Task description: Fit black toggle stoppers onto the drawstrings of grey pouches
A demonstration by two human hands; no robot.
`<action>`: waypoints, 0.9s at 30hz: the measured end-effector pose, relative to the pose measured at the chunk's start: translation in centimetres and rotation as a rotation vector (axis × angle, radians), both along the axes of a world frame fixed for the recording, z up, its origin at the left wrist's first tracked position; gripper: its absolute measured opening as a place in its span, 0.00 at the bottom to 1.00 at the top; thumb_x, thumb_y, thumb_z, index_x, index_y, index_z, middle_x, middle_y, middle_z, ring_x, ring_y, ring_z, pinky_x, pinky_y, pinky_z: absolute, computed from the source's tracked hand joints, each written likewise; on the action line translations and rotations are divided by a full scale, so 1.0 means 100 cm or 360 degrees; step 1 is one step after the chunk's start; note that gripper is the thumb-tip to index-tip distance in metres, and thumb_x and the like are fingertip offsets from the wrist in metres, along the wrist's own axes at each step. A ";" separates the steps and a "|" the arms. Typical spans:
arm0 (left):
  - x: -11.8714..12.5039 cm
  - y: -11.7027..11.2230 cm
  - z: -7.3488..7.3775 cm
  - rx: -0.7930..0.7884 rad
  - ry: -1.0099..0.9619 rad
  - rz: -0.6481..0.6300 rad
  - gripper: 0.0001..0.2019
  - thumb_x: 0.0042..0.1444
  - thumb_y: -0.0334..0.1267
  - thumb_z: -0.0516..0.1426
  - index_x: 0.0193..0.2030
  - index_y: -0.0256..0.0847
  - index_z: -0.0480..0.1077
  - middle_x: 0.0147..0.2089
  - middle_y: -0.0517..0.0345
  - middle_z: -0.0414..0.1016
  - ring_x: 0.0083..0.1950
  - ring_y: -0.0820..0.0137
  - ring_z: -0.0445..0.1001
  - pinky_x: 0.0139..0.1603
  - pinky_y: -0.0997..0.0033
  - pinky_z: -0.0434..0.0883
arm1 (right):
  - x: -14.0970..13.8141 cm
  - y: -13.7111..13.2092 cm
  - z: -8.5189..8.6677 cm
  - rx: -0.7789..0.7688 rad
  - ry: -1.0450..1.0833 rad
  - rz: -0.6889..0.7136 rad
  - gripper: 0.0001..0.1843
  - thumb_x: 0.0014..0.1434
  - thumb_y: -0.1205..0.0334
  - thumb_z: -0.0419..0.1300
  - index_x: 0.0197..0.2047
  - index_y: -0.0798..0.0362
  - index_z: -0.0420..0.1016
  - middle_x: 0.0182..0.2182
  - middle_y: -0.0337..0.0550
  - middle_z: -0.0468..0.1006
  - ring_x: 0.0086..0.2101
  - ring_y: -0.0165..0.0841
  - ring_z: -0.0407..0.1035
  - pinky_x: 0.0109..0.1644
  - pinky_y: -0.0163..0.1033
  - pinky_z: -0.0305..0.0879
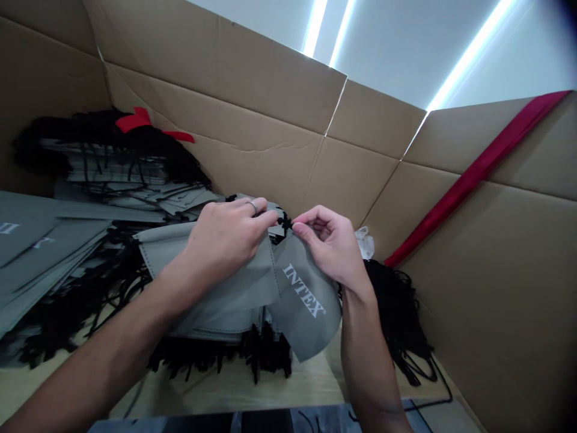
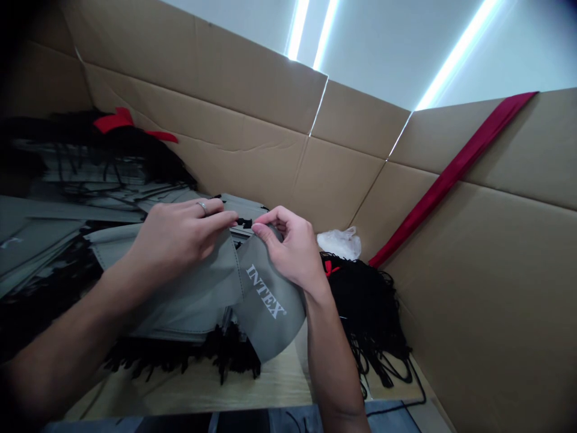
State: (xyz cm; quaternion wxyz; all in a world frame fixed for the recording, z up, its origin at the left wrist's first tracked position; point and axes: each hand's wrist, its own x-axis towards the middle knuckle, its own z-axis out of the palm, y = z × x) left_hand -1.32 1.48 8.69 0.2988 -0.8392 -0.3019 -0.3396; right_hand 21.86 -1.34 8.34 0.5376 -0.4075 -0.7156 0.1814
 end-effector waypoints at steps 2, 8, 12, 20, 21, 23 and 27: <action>0.000 0.000 0.000 -0.0014 -0.0005 0.0009 0.14 0.76 0.34 0.54 0.48 0.42 0.82 0.46 0.53 0.87 0.39 0.60 0.82 0.31 0.61 0.62 | 0.000 0.000 0.000 0.0004 -0.0003 -0.0005 0.07 0.69 0.56 0.72 0.42 0.50 0.83 0.38 0.42 0.86 0.38 0.35 0.79 0.45 0.42 0.72; 0.002 0.000 0.000 -0.0076 -0.0026 0.0026 0.14 0.77 0.35 0.53 0.49 0.43 0.83 0.46 0.54 0.86 0.39 0.61 0.82 0.31 0.62 0.60 | 0.004 -0.002 0.004 -0.0031 -0.0084 -0.0010 0.08 0.71 0.56 0.70 0.41 0.50 0.81 0.37 0.41 0.84 0.37 0.34 0.76 0.43 0.41 0.69; 0.002 -0.002 0.002 -0.0195 -0.0060 -0.0058 0.14 0.77 0.35 0.53 0.50 0.43 0.82 0.45 0.57 0.85 0.39 0.64 0.81 0.33 0.63 0.62 | 0.005 -0.007 0.009 0.0059 -0.0194 -0.0062 0.10 0.70 0.53 0.72 0.42 0.50 0.81 0.37 0.39 0.83 0.38 0.33 0.75 0.46 0.41 0.69; 0.002 -0.007 0.001 -0.0270 -0.0144 -0.0401 0.14 0.81 0.40 0.52 0.52 0.40 0.80 0.43 0.57 0.83 0.38 0.66 0.80 0.36 0.66 0.67 | -0.003 -0.018 0.011 0.0214 -0.0298 -0.0104 0.13 0.74 0.49 0.69 0.41 0.48 0.80 0.34 0.37 0.81 0.35 0.33 0.71 0.41 0.41 0.65; 0.002 -0.007 0.001 -0.0261 -0.0150 -0.0466 0.14 0.81 0.39 0.52 0.52 0.39 0.79 0.43 0.57 0.83 0.38 0.67 0.79 0.37 0.66 0.67 | -0.002 -0.019 0.012 0.0202 -0.0300 -0.0096 0.14 0.74 0.47 0.69 0.41 0.48 0.80 0.33 0.37 0.80 0.34 0.33 0.70 0.40 0.41 0.64; 0.003 -0.008 0.001 -0.0278 -0.0187 -0.0595 0.12 0.80 0.37 0.53 0.51 0.38 0.78 0.41 0.58 0.81 0.36 0.69 0.77 0.37 0.68 0.68 | -0.001 -0.021 0.013 0.0156 -0.0315 -0.0033 0.17 0.75 0.45 0.67 0.40 0.48 0.79 0.32 0.37 0.78 0.33 0.33 0.69 0.39 0.41 0.63; 0.002 -0.014 0.005 -0.0410 -0.0275 -0.0815 0.10 0.78 0.31 0.55 0.47 0.39 0.77 0.36 0.61 0.75 0.32 0.73 0.70 0.34 0.71 0.65 | 0.002 -0.023 0.014 0.0053 -0.0266 0.0231 0.22 0.79 0.45 0.61 0.36 0.49 0.76 0.30 0.36 0.74 0.32 0.31 0.66 0.39 0.39 0.63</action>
